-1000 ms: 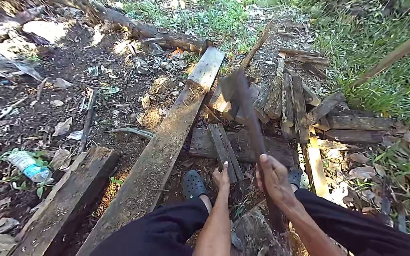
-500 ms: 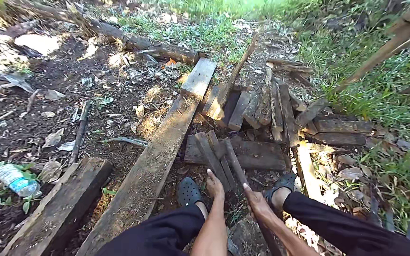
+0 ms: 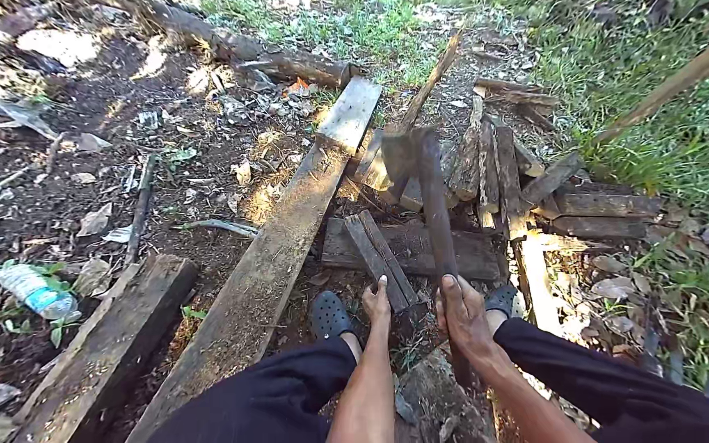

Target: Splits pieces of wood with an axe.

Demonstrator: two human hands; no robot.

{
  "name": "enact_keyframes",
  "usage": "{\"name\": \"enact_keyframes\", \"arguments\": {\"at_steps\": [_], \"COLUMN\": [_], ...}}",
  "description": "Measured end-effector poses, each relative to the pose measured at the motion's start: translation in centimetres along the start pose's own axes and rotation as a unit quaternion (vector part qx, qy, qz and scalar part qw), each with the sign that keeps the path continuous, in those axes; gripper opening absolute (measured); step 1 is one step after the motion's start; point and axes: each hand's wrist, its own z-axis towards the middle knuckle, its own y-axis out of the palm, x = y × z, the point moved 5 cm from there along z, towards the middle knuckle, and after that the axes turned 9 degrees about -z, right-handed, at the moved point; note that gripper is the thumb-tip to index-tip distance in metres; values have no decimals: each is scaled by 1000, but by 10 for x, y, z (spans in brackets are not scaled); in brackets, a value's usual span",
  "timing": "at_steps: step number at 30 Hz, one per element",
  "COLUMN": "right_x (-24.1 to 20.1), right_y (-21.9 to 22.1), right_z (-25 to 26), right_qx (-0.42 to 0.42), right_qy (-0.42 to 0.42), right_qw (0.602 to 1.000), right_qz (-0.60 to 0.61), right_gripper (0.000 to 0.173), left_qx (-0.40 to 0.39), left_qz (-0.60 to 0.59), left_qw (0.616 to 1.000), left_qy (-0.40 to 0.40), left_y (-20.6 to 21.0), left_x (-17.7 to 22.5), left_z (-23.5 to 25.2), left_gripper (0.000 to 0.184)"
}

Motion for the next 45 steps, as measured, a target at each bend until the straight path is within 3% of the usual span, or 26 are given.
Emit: {"name": "enact_keyframes", "arguments": {"at_steps": [2,4,6,7,9,11,20,26,31,36,38,42,45], "right_x": [5,41,91,115,140,129,109,131,145,147,149,151,158], "right_y": [2,5,3,3,7,8,6,12,12,16,17,19,24], "right_z": [2,-1,-8,-12,-20,-24,-9,-25,-25,-25,-26,-27,-24], "right_qx": [11,-6,-101,-158,-184,-169,-143,-153,-143,-147,-152,-155,-152], "right_qy": [-30,-11,86,153,238,271,216,283,333,337,337,347,333], "right_qw": [999,996,962,941,933,936,951,935,926,924,922,917,923], "right_qz": [8,-93,-239,-259,-200,-150,-166,-151,-101,-107,-117,-117,-118], "right_gripper": [69,75,82,84,84,81,77,75,77,76,77,78,79], "left_qx": [2,4,14,21,31,29,83,105,103,20,-1,6,19], "left_qz": [-3,-3,23,53,102,126,277,237,258,342,360,346,292], "left_qw": [1000,1000,1000,998,994,991,957,966,958,937,931,937,954], "left_qy": [1,1,0,-8,-25,-27,-29,4,73,68,62,47,65], "left_y": [0,-1,-4,-8,-21,-31,-39,-37,-24,0,2,-9,-18], "left_x": [2,3,6,9,14,16,36,48,88,109,114,124,144], "left_z": [0,1,-1,-3,-2,1,-3,16,50,85,92,95,81], "left_gripper": [45,44,46,48,51,50,59,90,74,84,77,60,57]}}
